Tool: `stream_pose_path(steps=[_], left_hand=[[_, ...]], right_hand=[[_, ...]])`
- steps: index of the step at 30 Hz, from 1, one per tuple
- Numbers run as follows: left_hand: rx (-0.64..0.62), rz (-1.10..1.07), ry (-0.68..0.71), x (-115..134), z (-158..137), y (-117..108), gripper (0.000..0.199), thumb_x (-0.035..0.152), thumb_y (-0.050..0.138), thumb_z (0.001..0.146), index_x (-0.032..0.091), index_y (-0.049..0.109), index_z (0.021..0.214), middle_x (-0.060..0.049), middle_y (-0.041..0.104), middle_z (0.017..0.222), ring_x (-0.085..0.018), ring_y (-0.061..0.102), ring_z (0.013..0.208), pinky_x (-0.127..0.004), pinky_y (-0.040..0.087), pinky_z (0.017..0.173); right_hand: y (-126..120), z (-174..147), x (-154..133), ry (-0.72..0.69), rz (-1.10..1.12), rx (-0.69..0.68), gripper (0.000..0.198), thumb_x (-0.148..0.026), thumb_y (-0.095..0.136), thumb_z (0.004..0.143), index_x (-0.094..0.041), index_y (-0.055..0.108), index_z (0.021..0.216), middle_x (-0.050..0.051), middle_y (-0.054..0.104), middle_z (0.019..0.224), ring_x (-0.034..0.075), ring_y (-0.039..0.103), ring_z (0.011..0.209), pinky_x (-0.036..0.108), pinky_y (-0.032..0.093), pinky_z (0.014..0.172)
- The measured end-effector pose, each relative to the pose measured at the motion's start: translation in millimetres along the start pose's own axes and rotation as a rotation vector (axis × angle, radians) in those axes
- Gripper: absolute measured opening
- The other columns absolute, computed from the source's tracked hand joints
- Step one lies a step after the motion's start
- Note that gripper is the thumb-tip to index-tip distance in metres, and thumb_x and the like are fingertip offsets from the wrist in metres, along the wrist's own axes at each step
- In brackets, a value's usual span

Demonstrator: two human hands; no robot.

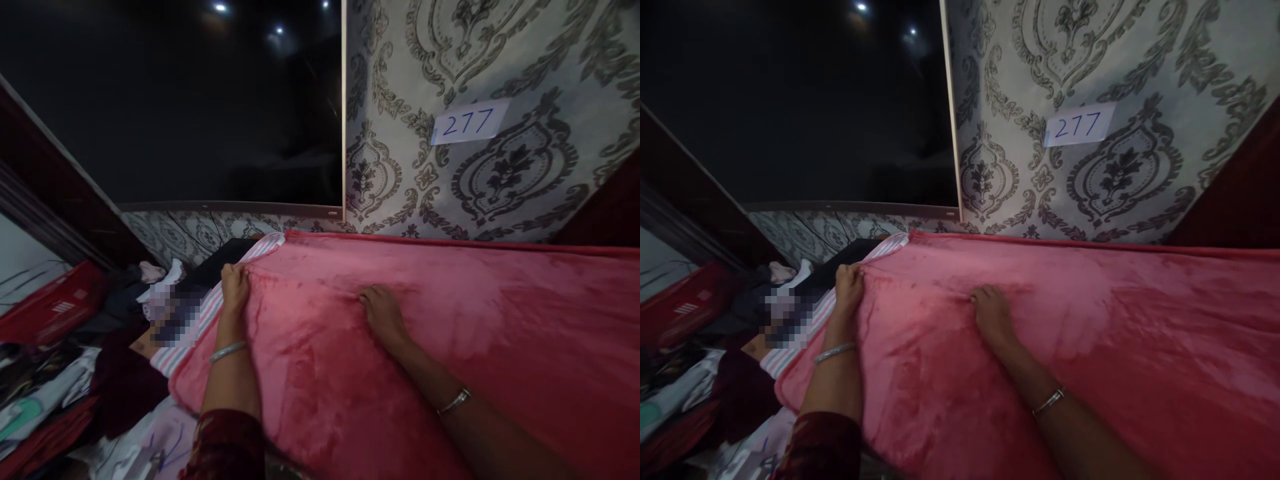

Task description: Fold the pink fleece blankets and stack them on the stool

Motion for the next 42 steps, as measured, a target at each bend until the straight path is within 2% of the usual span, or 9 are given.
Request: stream_pose_path(steps=[5, 10, 16, 22, 26, 31, 37, 40, 42], left_hand=[[0.035, 0.126, 0.007, 6.1, -2.5, -4.5, 0.016, 0.017, 0.051, 0.082, 0.016, 0.066, 0.089, -0.015, 0.051, 0.106, -0.031, 0.050, 0.105, -0.046, 0.045, 0.090], [0.105, 0.131, 0.013, 11.0, -4.3, -15.3, 0.016, 0.018, 0.050, 0.083, 0.017, 0.065, 0.090, -0.015, 0.050, 0.121, -0.031, 0.047, 0.112, -0.047, 0.044, 0.093], [0.099, 0.129, -0.007, 12.9, -5.4, -18.8, 0.013, 0.017, 0.054, 0.081, 0.018, 0.066, 0.087, -0.014, 0.055, 0.115, -0.030, 0.050, 0.109, -0.047, 0.045, 0.092], [0.206, 0.101, -0.009, 20.8, -8.5, -35.1, 0.015, 0.015, 0.048, 0.082, 0.018, 0.062, 0.088, -0.015, 0.055, 0.119, -0.031, 0.050, 0.114, -0.047, 0.042, 0.094], [0.248, 0.119, -0.036, 19.6, -7.7, -42.5, 0.017, 0.015, 0.041, 0.086, 0.018, 0.058, 0.089, -0.014, 0.059, 0.106, -0.030, 0.052, 0.107, -0.045, 0.041, 0.094], [0.156, 0.170, -0.052, 13.9, -4.4, -32.2, 0.015, 0.022, 0.043, 0.087, 0.019, 0.058, 0.087, -0.014, 0.061, 0.096, -0.032, 0.053, 0.100, -0.046, 0.042, 0.090], [0.238, 0.116, -0.029, 12.0, -6.2, -38.9, 0.014, 0.026, 0.046, 0.084, 0.020, 0.058, 0.090, -0.014, 0.063, 0.098, -0.032, 0.054, 0.101, -0.046, 0.042, 0.091], [0.285, 0.117, -0.041, 10.6, -6.8, -42.6, 0.018, 0.027, 0.044, 0.087, 0.019, 0.059, 0.093, -0.015, 0.064, 0.100, -0.032, 0.055, 0.101, -0.046, 0.042, 0.092], [0.213, 0.164, -0.059, 9.7, -4.9, -33.6, 0.022, 0.029, 0.043, 0.088, 0.018, 0.061, 0.095, -0.016, 0.065, 0.099, -0.033, 0.056, 0.100, -0.047, 0.043, 0.089]], right_hand=[[3.0, -0.1, -1.3, 0.003, 0.015, -0.011, 0.024, -0.008, 0.047, 0.092, -0.017, 0.065, 0.080, 0.009, 0.065, 0.085, 0.022, 0.055, 0.084, 0.032, 0.040, 0.077], [-5.5, -0.2, -4.7, -0.040, 0.056, 0.034, 0.025, -0.013, 0.042, 0.096, -0.018, 0.062, 0.083, 0.008, 0.064, 0.087, 0.022, 0.054, 0.085, 0.032, 0.041, 0.079], [12.6, 0.6, -2.5, -0.040, 0.056, -0.155, 0.019, -0.009, 0.047, 0.091, -0.020, 0.061, 0.082, 0.007, 0.064, 0.086, 0.022, 0.056, 0.086, 0.032, 0.042, 0.079], [-14.1, 0.0, -12.3, -0.111, 0.188, 0.055, 0.023, -0.015, 0.041, 0.096, -0.021, 0.059, 0.083, 0.007, 0.064, 0.084, 0.021, 0.056, 0.082, 0.034, 0.045, 0.077], [-24.5, -0.7, -17.2, -0.124, 0.237, 0.109, 0.024, -0.019, 0.039, 0.098, -0.021, 0.058, 0.083, 0.007, 0.064, 0.084, 0.021, 0.057, 0.082, 0.034, 0.045, 0.077], [-14.5, 0.8, -17.2, -0.110, 0.212, 0.011, 0.024, -0.021, 0.040, 0.097, -0.021, 0.058, 0.081, 0.007, 0.064, 0.082, 0.021, 0.057, 0.080, 0.033, 0.044, 0.075], [-4.1, -2.5, -15.5, -0.053, 0.125, -0.142, 0.014, -0.032, 0.065, 0.088, -0.020, 0.061, 0.084, 0.005, 0.066, 0.086, 0.019, 0.059, 0.080, 0.029, 0.041, 0.069], [-3.1, -4.1, -22.9, -0.094, 0.149, -0.191, 0.014, -0.029, 0.057, 0.094, -0.020, 0.062, 0.085, 0.004, 0.067, 0.086, 0.017, 0.059, 0.078, 0.028, 0.041, 0.070], [-0.5, -3.8, -22.5, -0.076, 0.158, -0.222, 0.021, -0.027, 0.050, 0.097, -0.020, 0.063, 0.083, 0.004, 0.067, 0.084, 0.017, 0.059, 0.076, 0.027, 0.041, 0.069]])
Point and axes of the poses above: each hand's wrist, its own z-axis towards the middle knuckle, its own y-axis out of the palm, x = y × z, the point moved 10 cm from there along z, towards the middle knuckle
